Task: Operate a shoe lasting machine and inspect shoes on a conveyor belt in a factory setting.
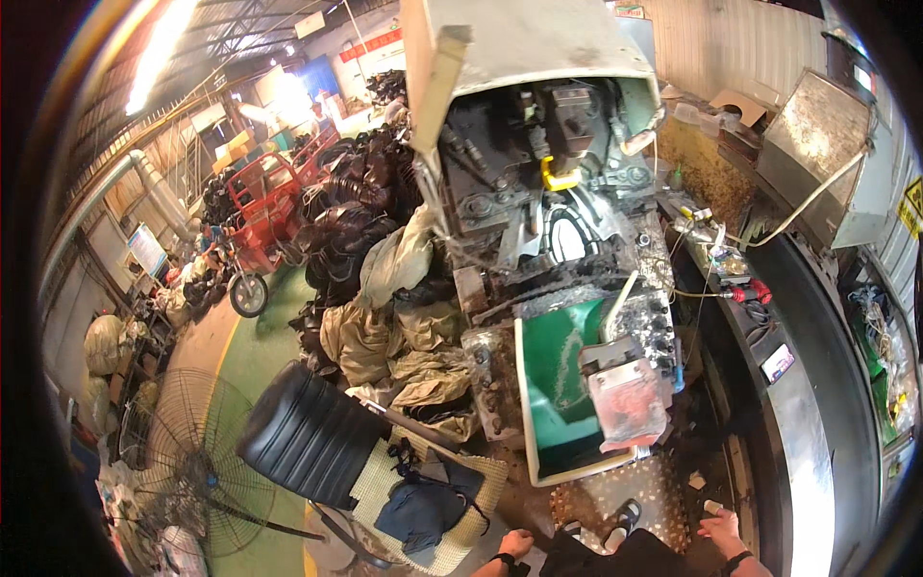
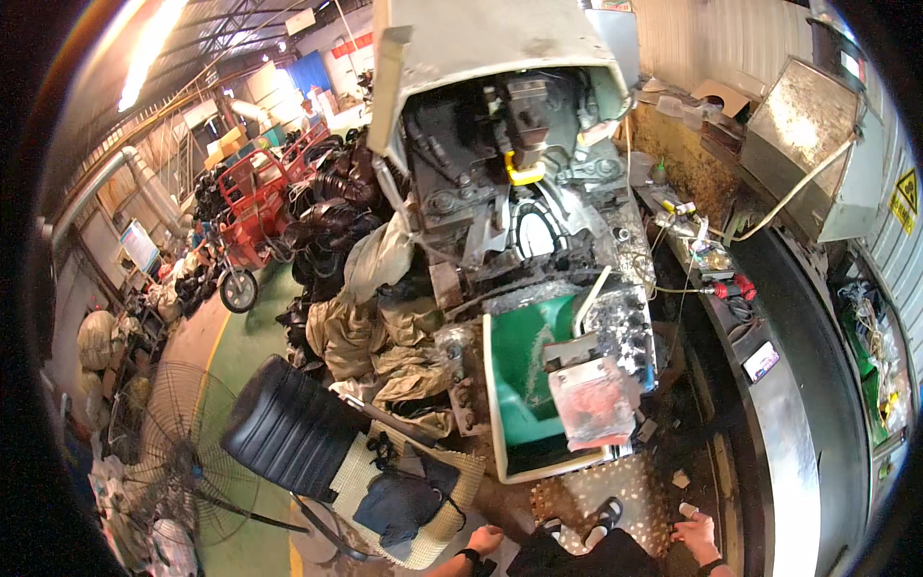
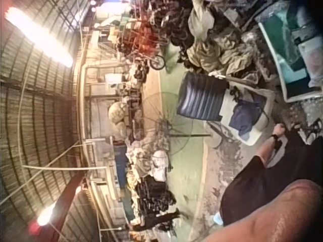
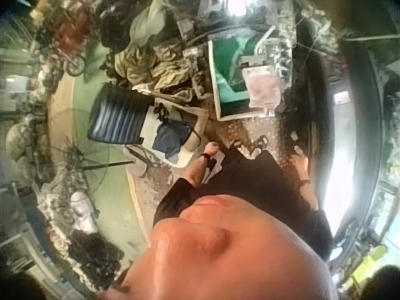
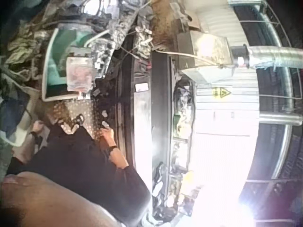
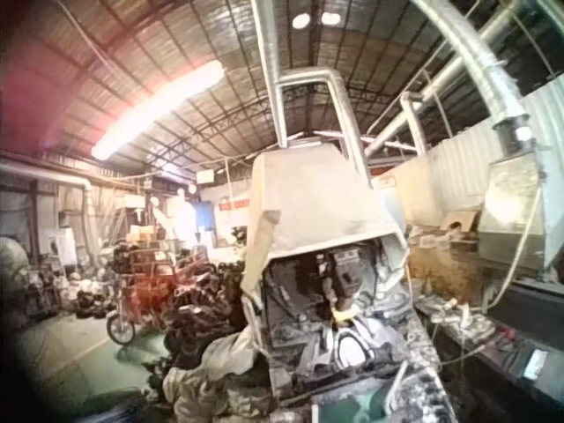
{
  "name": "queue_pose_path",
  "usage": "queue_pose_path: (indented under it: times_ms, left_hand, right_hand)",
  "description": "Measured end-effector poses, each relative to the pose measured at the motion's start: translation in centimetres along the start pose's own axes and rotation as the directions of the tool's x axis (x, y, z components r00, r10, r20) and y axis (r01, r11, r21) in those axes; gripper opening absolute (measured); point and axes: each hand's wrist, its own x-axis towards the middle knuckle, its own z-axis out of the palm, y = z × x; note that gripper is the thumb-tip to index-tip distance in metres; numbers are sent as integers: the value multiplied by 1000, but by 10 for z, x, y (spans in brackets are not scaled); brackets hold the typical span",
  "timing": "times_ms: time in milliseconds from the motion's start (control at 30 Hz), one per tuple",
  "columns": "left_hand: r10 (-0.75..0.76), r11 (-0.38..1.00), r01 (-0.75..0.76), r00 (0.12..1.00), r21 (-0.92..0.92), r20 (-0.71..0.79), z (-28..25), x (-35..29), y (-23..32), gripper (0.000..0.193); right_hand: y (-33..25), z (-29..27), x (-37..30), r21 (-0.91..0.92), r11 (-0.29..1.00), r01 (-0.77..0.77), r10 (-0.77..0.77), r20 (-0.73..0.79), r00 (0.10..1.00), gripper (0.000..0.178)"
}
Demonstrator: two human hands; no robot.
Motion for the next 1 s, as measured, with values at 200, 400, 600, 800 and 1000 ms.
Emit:
queue_pose_path:
  times_ms: [200,400,600,800,1000]
  left_hand:
    - [14,956,-116,935,-269,-354,-2,-10,-60,39]
    - [-47,945,-104,895,-311,-443,41,-30,-132,34]
    - [-116,928,-35,919,-370,-378,91,-62,-172,38]
    - [-64,876,-129,924,-465,-377,106,-37,-183,38]
    - [74,853,-280,900,-441,-429,76,-22,-161,35]
  right_hand:
    - [-40,21,-12,-245,968,-59,81,83,993,53]
    - [-87,63,-17,-384,920,80,-19,160,987,69]
    - [-83,77,0,-477,850,225,-56,343,938,84]
    - [-91,77,-25,-690,574,441,-288,334,898,51]
    - [-70,73,-24,-519,839,161,-114,121,986,47]
